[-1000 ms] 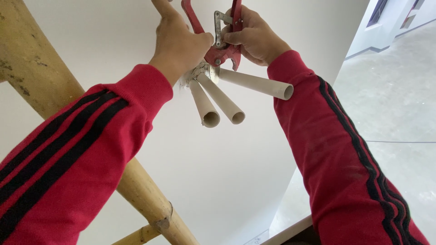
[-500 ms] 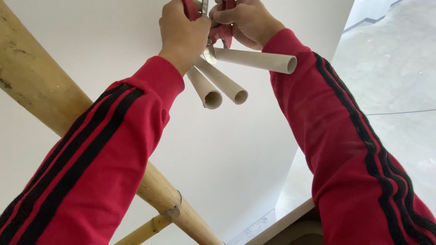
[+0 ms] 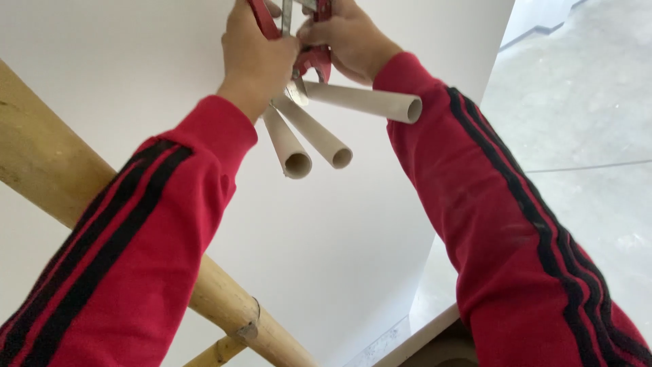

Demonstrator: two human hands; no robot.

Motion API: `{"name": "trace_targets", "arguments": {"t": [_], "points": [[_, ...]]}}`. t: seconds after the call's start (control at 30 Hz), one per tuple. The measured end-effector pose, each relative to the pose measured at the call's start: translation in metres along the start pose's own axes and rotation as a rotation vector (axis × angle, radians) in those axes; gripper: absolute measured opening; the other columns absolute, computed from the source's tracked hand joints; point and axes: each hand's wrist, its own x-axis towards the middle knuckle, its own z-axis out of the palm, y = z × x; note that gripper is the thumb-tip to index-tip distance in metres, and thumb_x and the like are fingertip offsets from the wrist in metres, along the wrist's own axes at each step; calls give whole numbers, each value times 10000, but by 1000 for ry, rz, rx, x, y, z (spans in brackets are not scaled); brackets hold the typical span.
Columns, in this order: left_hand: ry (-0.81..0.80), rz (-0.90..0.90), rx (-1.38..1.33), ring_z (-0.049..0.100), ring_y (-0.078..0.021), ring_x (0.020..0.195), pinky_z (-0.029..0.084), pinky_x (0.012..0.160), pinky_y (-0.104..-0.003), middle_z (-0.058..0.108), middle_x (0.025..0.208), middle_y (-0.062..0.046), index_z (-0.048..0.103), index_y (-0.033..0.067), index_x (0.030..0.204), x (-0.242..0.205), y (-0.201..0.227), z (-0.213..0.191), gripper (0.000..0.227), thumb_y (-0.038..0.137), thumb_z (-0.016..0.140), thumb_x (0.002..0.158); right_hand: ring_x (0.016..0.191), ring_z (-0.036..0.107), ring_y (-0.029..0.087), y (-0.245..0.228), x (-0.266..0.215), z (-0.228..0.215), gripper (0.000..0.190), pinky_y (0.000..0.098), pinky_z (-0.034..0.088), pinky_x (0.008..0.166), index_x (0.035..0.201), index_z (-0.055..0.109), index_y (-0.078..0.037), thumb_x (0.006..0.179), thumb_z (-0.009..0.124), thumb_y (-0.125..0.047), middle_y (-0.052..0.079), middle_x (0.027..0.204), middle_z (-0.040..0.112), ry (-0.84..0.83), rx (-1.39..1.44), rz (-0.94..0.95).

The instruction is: Cutting PVC pipes protruding from a wall using a manual ratcheting pipe cutter while standing on a ladder.

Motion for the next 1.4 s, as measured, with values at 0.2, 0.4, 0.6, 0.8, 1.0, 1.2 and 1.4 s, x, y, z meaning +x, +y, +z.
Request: {"name": "trace_targets", "arguments": {"t": [0.2, 0.4, 0.6, 0.8, 1.0, 1.2, 1.4], "points": [[-29, -45, -16, 624, -179, 802, 647, 727, -309, 585, 941, -35, 463, 163, 1008, -6, 23, -8, 237, 41, 584, 845, 669, 591, 218, -25, -3, 15, 256, 321, 572, 577, 972, 439, -55, 823, 597, 81, 108, 805, 522, 99, -71, 9], [-15, 8, 28, 608, -208, 859, 585, 788, -374, 602, 925, -38, 452, 150, 1019, -3, 13, -3, 246, 81, 571, 816, 612, 553, 226, -27, -3, 19, 246, 326, 517, 524, 950, 438, -31, 799, 613, 52, 119, 775, 507, 235, 2, 66], [-79, 25, 26, 587, -159, 712, 623, 650, -298, 571, 857, -15, 423, 185, 1016, -6, 19, -7, 309, 75, 657, 848, 638, 494, 171, -19, -5, 10, 245, 288, 511, 556, 877, 421, -82, 793, 591, 74, 62, 776, 455, 121, -130, 16], [-69, 57, 48, 567, -193, 743, 630, 621, -332, 559, 869, -39, 433, 181, 1005, 2, 10, -4, 303, 61, 622, 801, 655, 571, 214, -14, -2, 2, 273, 331, 571, 587, 942, 445, -60, 812, 583, 136, 112, 773, 524, 40, 1, 12], [-46, 86, 89, 587, -224, 851, 580, 708, -367, 575, 935, -66, 422, 139, 1024, 5, 1, 0, 276, 74, 566, 798, 639, 540, 223, -10, 4, 6, 252, 340, 523, 570, 854, 445, -65, 746, 577, 121, 102, 735, 514, 100, -84, -17], [-31, 136, 159, 575, -243, 928, 557, 790, -376, 586, 1028, -85, 488, 115, 1087, 14, -11, 4, 324, 96, 607, 786, 562, 494, 202, -8, 5, 4, 279, 326, 485, 525, 682, 373, -81, 708, 564, 121, 67, 626, 450, 59, -79, -41], [-133, 66, 140, 594, -227, 937, 632, 742, -337, 546, 1107, -103, 423, 122, 1192, 6, 4, -5, 370, 57, 580, 863, 711, 591, 154, -17, -2, -1, 227, 284, 590, 672, 874, 469, -77, 841, 618, 91, 52, 788, 558, 0, -266, 40]]}}
